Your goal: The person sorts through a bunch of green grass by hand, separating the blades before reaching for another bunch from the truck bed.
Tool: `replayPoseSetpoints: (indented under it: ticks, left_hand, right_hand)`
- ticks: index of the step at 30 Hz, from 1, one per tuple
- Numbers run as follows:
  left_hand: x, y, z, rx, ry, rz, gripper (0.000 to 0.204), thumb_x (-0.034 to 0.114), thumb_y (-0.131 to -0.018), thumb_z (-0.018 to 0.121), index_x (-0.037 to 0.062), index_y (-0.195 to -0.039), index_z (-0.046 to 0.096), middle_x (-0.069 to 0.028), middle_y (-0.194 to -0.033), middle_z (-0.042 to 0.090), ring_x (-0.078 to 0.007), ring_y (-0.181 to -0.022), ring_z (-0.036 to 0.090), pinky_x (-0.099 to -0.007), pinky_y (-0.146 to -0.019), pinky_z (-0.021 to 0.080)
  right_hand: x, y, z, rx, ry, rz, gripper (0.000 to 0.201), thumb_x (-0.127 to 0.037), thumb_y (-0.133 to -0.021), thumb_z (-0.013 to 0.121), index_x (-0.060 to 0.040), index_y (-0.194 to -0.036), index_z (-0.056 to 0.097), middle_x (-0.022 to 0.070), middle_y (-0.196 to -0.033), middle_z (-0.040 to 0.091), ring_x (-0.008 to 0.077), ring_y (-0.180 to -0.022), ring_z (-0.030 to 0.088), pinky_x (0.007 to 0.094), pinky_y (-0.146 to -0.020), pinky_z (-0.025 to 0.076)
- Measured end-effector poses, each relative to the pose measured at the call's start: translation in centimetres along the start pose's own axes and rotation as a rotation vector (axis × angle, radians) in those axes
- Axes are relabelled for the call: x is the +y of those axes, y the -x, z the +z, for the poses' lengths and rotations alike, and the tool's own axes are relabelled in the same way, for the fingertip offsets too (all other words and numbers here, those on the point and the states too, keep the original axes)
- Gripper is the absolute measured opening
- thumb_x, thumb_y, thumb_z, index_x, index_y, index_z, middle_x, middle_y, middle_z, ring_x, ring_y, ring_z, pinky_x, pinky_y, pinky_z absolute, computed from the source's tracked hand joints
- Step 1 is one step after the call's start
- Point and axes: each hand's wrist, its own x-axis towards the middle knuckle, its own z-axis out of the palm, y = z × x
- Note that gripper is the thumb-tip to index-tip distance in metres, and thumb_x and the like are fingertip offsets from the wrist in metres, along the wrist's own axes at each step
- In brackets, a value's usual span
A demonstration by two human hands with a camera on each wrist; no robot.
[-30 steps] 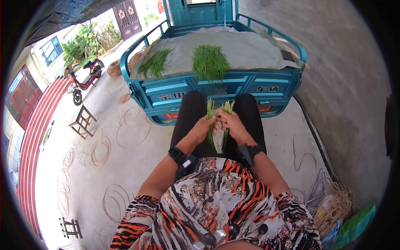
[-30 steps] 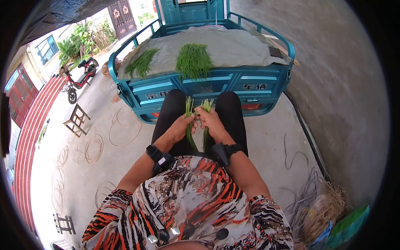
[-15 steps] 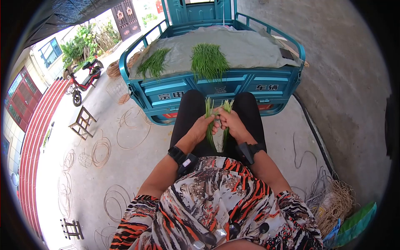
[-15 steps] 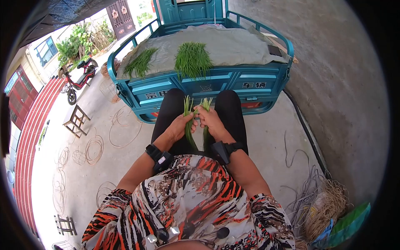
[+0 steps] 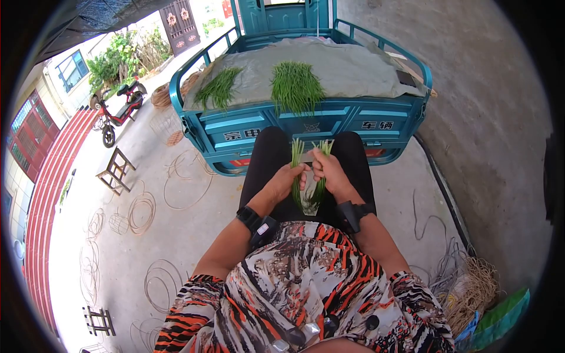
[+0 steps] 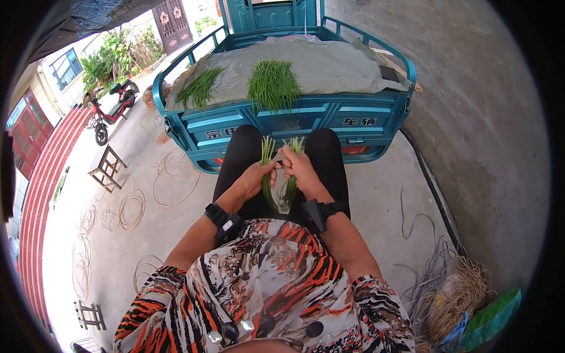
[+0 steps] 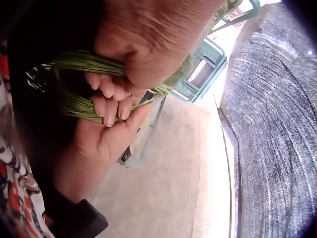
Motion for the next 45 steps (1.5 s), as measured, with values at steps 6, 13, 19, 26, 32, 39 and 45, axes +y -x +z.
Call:
replayPoseSetpoints:
  ticks: [6,13,19,26,32,39,45]
  left_hand:
    - [0.1,0.0,0.4,-0.047,-0.125,-0.070,0.021,0.024,-0.096,0.045,0.0048,-0.091,0.053,0.0002,-0.064,0.048,-0.0113,-0.054,0.045,-0.0262,-0.052,0.041]
    - [0.3,0.3,0.7,-0.010,-0.017,-0.054,0.023,0.024,-0.097,0.044,0.0042,-0.096,0.054,-0.0037,-0.075,0.056,-0.0128,-0.063,0.054,-0.0269,-0.059,0.046]
    - [-0.6,-0.5,0.3,0.083,0.018,-0.021,0.024,0.024,-0.097,0.043,0.0040,-0.098,0.055,-0.0060,-0.080,0.059,-0.0145,-0.069,0.058,-0.0280,-0.064,0.049]
    - [-0.7,-0.5,-0.3,-0.048,-0.212,-0.029,0.021,0.022,-0.096,0.044,0.0037,-0.097,0.054,-0.0033,-0.073,0.054,-0.0119,-0.058,0.051,-0.0245,-0.054,0.043]
    - [-0.3,0.0,0.5,-0.098,-0.363,-0.040,0.020,0.023,-0.095,0.045,0.0046,-0.096,0.053,-0.0018,-0.070,0.052,-0.0099,-0.055,0.048,-0.0225,-0.049,0.040]
    - [-0.3,-0.1,0.2,0.003,-0.157,-0.011,0.021,0.022,-0.097,0.040,0.0037,-0.100,0.051,-0.0019,-0.070,0.052,-0.0097,-0.055,0.048,-0.0232,-0.049,0.040]
    - [-0.3,-0.2,0.1,0.008,-0.091,-0.002,0.023,0.022,-0.098,0.038,0.0032,-0.100,0.051,-0.0024,-0.070,0.053,-0.0107,-0.055,0.048,-0.0240,-0.050,0.041]
  right_hand:
    - [1.3,-0.2,0.4,-0.030,0.240,-0.014,0.029,-0.034,-0.091,0.052,-0.0070,-0.082,0.056,-0.0026,-0.057,0.048,0.0067,-0.047,0.040,0.0225,-0.045,0.031]
    - [1.0,-0.5,-0.2,0.083,-0.062,-0.081,0.026,-0.031,-0.092,0.050,-0.0071,-0.083,0.055,-0.0009,-0.064,0.048,0.0087,-0.052,0.044,0.0248,-0.048,0.037]
    - [0.4,-0.8,0.0,0.242,-0.348,-0.115,0.023,-0.031,-0.092,0.051,-0.0078,-0.092,0.052,-0.0019,-0.066,0.045,0.0096,-0.051,0.043,0.0258,-0.048,0.037]
    - [-0.7,0.6,1.1,0.024,0.065,-0.008,0.026,-0.032,-0.088,0.060,-0.0061,-0.085,0.056,-0.0050,-0.052,0.038,0.0070,-0.041,0.034,0.0233,-0.044,0.031]
    - [1.6,-0.3,0.1,-0.001,0.194,-0.019,0.022,-0.029,-0.088,0.058,-0.0075,-0.083,0.057,-0.0035,-0.057,0.045,0.0068,-0.043,0.040,0.0225,-0.041,0.031]
    - [1.1,0.0,0.2,0.096,0.180,-0.002,0.023,-0.030,-0.088,0.058,-0.0080,-0.085,0.058,-0.0051,-0.058,0.043,0.0063,-0.044,0.038,0.0241,-0.042,0.033]
    - [1.1,-0.2,0.0,0.067,0.120,0.018,0.021,-0.030,-0.087,0.059,-0.0087,-0.084,0.058,-0.0054,-0.058,0.042,0.0062,-0.044,0.037,0.0250,-0.043,0.034]
